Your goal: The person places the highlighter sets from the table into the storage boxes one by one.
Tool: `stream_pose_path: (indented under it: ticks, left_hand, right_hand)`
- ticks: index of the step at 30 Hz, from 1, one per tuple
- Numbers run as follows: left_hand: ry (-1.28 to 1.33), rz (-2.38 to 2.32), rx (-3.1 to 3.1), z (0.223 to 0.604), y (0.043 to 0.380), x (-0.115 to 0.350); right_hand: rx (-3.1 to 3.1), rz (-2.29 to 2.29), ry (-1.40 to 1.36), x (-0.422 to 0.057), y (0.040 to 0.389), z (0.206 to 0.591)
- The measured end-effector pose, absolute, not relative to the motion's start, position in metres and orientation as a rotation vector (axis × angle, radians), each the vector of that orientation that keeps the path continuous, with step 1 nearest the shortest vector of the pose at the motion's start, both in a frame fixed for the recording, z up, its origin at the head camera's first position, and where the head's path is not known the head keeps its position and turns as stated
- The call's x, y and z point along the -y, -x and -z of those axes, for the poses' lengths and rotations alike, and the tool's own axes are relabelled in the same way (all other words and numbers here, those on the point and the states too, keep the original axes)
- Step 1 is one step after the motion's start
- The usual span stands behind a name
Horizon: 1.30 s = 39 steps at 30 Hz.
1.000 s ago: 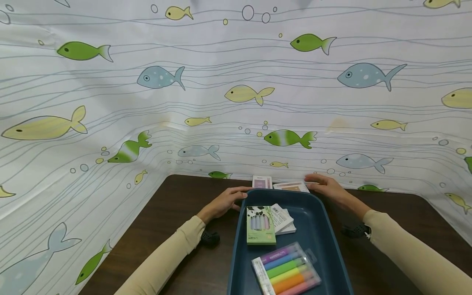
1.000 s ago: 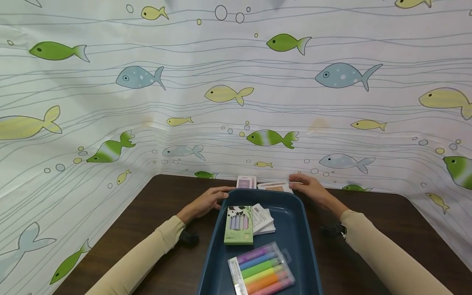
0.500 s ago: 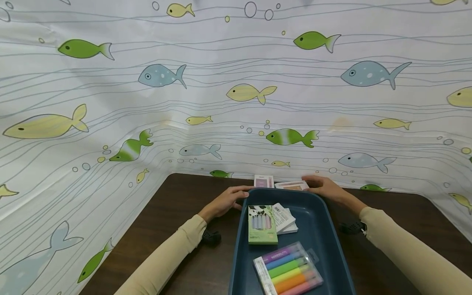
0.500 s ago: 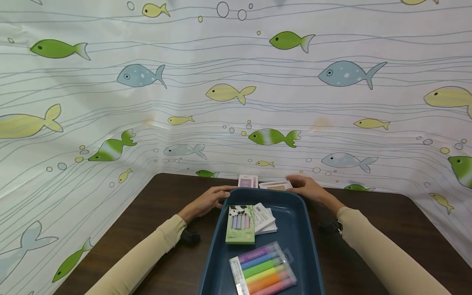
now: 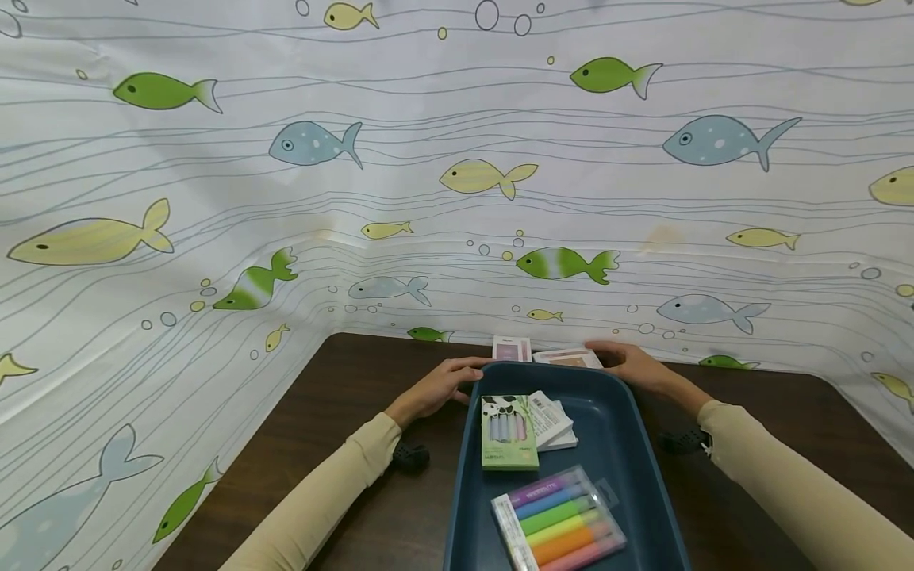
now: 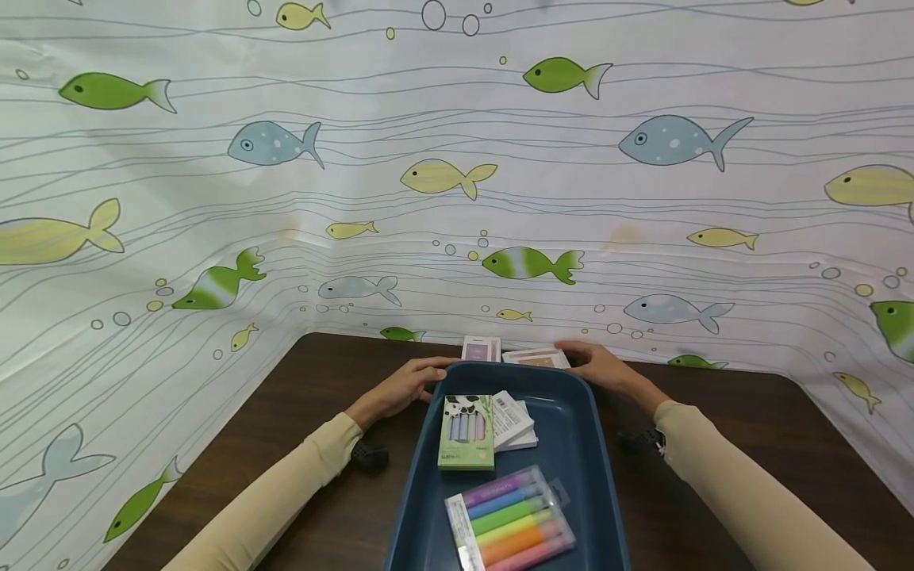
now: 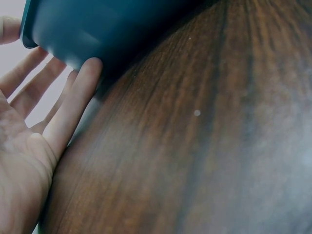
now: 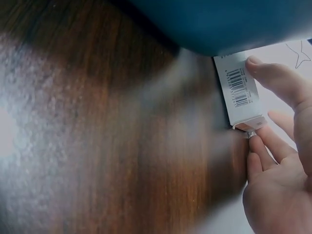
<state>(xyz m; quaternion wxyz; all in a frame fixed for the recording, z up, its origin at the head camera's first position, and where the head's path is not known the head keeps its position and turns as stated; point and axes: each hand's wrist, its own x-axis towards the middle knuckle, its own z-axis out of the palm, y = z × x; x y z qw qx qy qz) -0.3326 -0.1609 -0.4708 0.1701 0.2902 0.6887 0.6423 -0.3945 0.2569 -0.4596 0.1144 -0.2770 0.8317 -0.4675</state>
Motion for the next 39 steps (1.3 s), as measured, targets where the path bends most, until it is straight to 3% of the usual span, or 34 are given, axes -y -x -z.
stream_pose_path:
  ticks: [9,23,39]
  left_hand:
    - [-0.812,-1.829,-1.973,0.471,0.331,0.16]
    - [-0.803,-1.831,-1.974,0.47,0.33,0.16]
    - [-0.804,-1.829,-1.982,0.47,0.33,0.161]
  right_hand:
    - [-2.488,1.289,0.971,-0.257,0.389,0.46]
    - [-2.588,1.299,0.963,-0.255,0.384,0.459]
    - [-2.324,1.622,0.721,-0.251,0.381,0.462]
